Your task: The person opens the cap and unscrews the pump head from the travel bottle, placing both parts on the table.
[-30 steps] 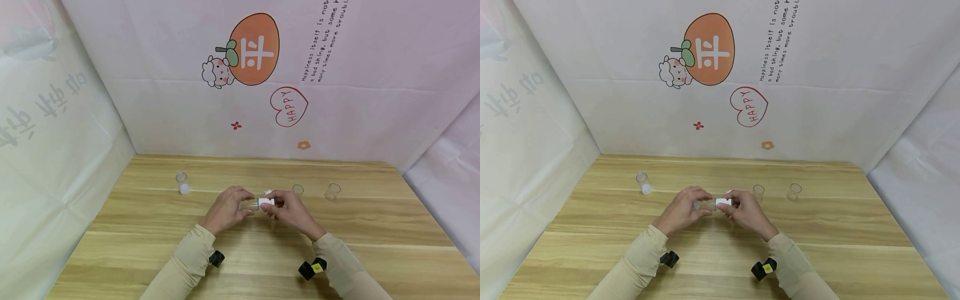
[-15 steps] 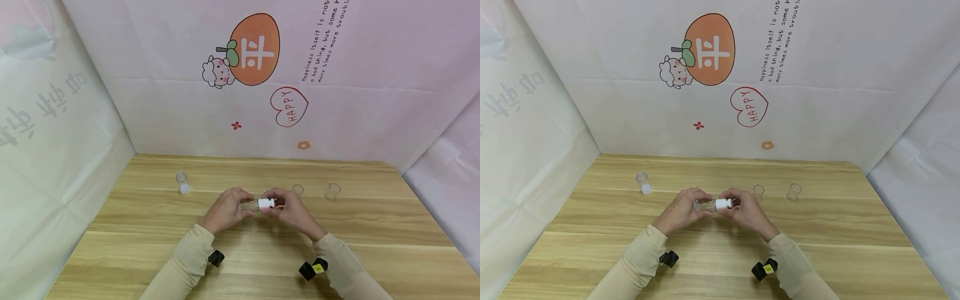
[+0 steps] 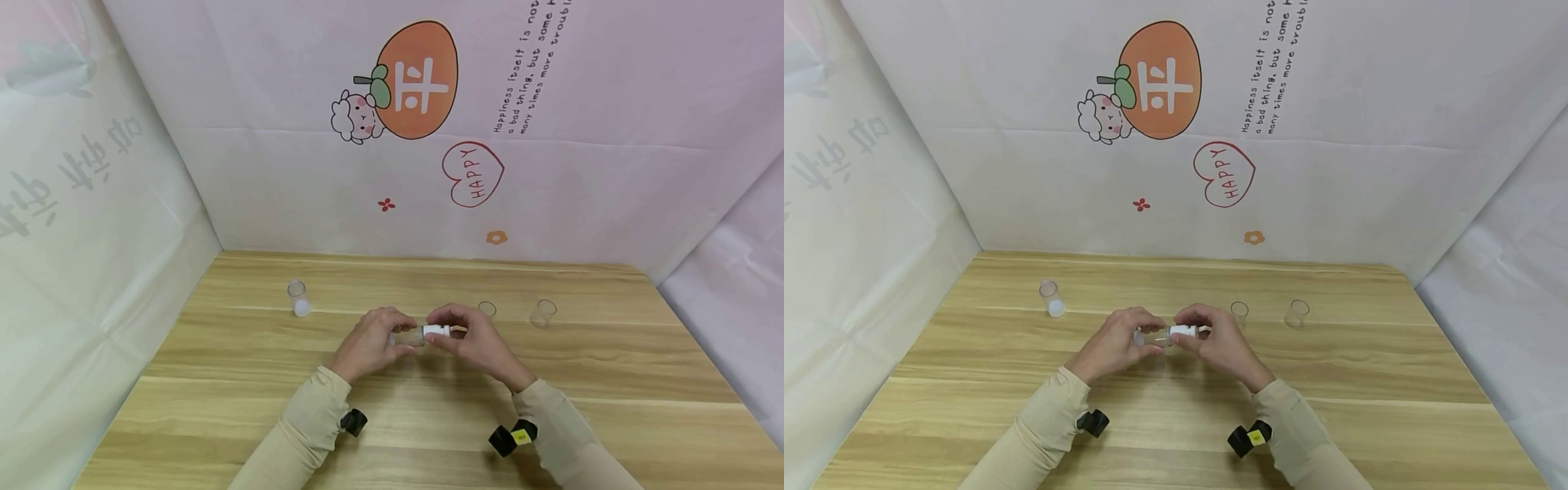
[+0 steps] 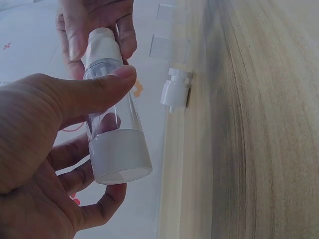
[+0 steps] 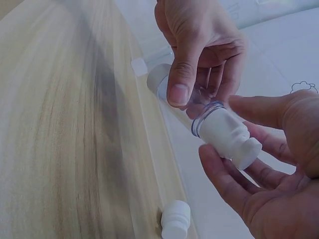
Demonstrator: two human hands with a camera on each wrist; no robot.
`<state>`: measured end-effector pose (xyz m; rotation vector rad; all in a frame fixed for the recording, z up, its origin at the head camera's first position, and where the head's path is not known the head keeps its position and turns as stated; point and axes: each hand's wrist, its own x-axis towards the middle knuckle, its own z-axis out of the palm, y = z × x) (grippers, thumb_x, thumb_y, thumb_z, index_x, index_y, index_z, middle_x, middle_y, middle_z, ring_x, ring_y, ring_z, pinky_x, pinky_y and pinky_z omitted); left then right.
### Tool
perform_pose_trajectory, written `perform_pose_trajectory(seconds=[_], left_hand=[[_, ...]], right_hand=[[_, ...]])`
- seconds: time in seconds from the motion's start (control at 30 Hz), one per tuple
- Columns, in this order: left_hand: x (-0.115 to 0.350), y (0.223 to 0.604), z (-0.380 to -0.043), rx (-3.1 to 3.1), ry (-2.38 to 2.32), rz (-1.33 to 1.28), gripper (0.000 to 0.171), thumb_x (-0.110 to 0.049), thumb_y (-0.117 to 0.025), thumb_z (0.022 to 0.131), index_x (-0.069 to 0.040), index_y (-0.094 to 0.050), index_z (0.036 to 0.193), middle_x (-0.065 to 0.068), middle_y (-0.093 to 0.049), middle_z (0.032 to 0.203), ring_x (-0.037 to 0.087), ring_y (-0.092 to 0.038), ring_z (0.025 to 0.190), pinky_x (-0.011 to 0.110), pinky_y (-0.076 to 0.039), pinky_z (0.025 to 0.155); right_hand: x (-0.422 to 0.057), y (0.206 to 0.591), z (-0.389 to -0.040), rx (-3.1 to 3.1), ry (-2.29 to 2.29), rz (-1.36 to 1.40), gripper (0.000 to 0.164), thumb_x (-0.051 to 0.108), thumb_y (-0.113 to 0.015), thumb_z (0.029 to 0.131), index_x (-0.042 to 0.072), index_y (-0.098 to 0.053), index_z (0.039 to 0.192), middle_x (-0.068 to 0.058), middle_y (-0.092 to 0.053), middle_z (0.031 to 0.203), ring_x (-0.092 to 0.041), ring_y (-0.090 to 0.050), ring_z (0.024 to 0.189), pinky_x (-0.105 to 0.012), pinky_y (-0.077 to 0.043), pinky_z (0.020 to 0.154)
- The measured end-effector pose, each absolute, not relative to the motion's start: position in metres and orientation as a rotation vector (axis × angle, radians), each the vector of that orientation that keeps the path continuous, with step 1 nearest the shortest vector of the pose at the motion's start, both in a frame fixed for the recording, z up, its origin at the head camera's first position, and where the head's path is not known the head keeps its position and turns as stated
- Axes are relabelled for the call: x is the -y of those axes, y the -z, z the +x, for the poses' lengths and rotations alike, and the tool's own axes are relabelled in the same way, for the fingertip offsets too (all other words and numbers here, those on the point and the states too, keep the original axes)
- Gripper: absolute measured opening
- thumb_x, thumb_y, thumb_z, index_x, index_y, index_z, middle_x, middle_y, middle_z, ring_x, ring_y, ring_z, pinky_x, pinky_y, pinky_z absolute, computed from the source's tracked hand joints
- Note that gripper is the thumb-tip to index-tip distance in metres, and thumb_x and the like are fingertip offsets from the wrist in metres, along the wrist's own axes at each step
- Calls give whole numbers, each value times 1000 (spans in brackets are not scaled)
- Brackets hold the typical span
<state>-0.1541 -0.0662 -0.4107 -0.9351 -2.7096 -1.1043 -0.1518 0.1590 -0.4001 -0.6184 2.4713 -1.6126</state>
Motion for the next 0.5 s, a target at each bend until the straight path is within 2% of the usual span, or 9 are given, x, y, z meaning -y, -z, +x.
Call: perform_pose_trajectory(seconds=[0.13, 0.27, 0.37, 0.5], left_hand=[[66, 410, -154, 2701, 1130, -943, 34, -14, -88, 80, -4, -76, 110, 11, -74, 105, 26, -68, 93, 38, -53, 81], [65, 410, -154, 2703, 1104, -936, 35, -15, -88, 80, -4, -76, 111, 10, -74, 105, 23, -67, 93, 38, -53, 83], [65, 410, -154, 2705, 1072, -931, 36, -16, -88, 80, -5, -76, 111, 8, -74, 105, 21, -67, 94, 37, -53, 83], [65, 409, -154, 2704, 1047, -923, 36, -15, -88, 80, -5, -76, 112, 7, -74, 105, 21, -66, 94, 36, -53, 83]], right_hand=[[-159, 400, -152, -2505, 1624, -607, 20, 14, -76, 93, 9, -70, 111, -9, -70, 110, -23, -65, 102, -36, -57, 84], [-158, 401, -152, -2504, 1650, -624, 22, 9, -76, 92, 6, -69, 113, -16, -69, 111, -25, -66, 101, -35, -57, 83], [-159, 401, -151, -2497, 1652, -618, 25, 9, -76, 92, 5, -67, 116, -17, -68, 113, -26, -65, 102, -33, -57, 83], [-161, 401, -152, -2495, 1622, -597, 31, 13, -76, 93, 3, -65, 120, -18, -67, 115, -27, -65, 104, -36, -56, 86]])
